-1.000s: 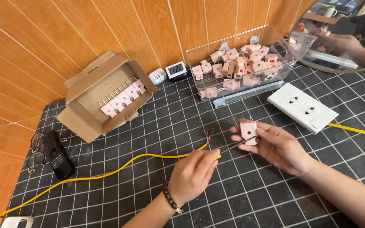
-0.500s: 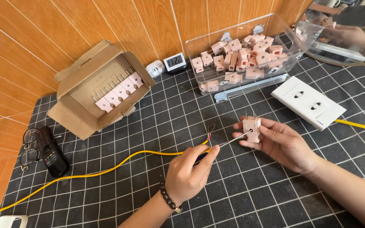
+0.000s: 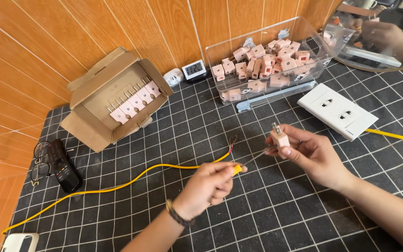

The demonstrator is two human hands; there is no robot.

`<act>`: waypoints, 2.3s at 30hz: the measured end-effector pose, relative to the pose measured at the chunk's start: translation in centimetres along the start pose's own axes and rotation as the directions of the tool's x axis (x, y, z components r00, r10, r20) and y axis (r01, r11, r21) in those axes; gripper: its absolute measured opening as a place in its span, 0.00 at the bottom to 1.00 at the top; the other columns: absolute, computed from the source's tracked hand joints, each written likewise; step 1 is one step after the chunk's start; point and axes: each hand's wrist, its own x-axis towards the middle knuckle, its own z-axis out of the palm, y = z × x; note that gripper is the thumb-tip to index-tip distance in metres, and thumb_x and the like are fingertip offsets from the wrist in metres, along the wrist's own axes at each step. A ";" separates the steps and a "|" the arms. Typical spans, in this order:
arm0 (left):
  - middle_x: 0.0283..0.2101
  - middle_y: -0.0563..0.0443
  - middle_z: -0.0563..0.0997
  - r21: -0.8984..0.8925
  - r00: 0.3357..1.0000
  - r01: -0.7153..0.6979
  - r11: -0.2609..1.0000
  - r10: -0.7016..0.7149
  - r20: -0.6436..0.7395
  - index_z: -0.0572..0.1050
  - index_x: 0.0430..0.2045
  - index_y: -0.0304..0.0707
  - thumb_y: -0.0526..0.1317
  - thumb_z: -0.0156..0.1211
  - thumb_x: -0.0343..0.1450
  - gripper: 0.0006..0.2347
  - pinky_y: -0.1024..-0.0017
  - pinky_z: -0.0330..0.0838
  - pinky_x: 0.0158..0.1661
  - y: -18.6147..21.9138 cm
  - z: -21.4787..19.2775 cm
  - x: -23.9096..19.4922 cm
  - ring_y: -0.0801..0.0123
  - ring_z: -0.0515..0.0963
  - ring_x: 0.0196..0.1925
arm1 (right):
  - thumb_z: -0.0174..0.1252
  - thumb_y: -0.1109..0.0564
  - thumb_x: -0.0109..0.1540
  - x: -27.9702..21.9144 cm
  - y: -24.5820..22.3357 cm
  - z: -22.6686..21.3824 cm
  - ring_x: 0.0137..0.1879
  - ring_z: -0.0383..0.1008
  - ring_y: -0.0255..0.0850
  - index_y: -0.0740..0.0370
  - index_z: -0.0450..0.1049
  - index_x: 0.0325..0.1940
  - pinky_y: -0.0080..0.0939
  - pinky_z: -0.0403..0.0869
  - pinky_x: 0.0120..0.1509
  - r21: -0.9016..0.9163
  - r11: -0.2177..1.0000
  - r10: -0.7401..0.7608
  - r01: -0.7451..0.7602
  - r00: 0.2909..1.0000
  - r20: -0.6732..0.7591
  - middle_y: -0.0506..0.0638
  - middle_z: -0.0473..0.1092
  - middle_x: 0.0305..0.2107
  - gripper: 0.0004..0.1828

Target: Assembling an electrical plug by stripping wires and connecting them to terminals using a screwdriver.

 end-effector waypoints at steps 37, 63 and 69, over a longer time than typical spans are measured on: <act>0.47 0.38 0.83 0.859 0.456 -0.512 -0.004 0.847 0.275 0.73 0.52 0.27 0.36 0.57 0.78 0.11 0.68 0.85 0.39 -1.5 0.5 -0.2 0.59 0.85 0.39 | 0.46 0.57 0.68 1.2 -1.0 -0.3 0.64 0.73 0.68 0.79 0.62 0.70 0.62 0.71 0.69 0.547 0.827 0.079 -0.133 0.989 0.121 0.78 0.68 0.62 0.29; 0.45 0.36 0.77 0.857 0.371 -0.457 -0.237 0.825 0.426 0.73 0.57 0.24 0.26 0.60 0.77 0.13 0.62 0.83 0.40 -1.7 0.7 -0.3 0.54 0.82 0.38 | 0.57 0.57 0.63 0.7 0.5 -1.3 0.51 0.86 0.63 0.69 0.69 0.66 0.56 0.80 0.60 0.211 0.972 0.084 -0.108 0.989 0.120 0.72 0.79 0.52 0.27; 0.23 0.62 0.65 0.093 0.998 -0.019 0.995 0.025 -0.065 0.75 0.56 0.31 0.54 0.43 0.77 0.24 0.88 0.55 0.15 -1.0 0.7 0.3 0.85 0.58 0.17 | 0.61 0.59 0.61 0.0 -1.0 -0.7 0.55 0.85 0.49 0.69 0.70 0.65 0.44 0.80 0.65 -0.002 0.997 -0.081 0.082 0.989 0.122 0.59 0.81 0.49 0.28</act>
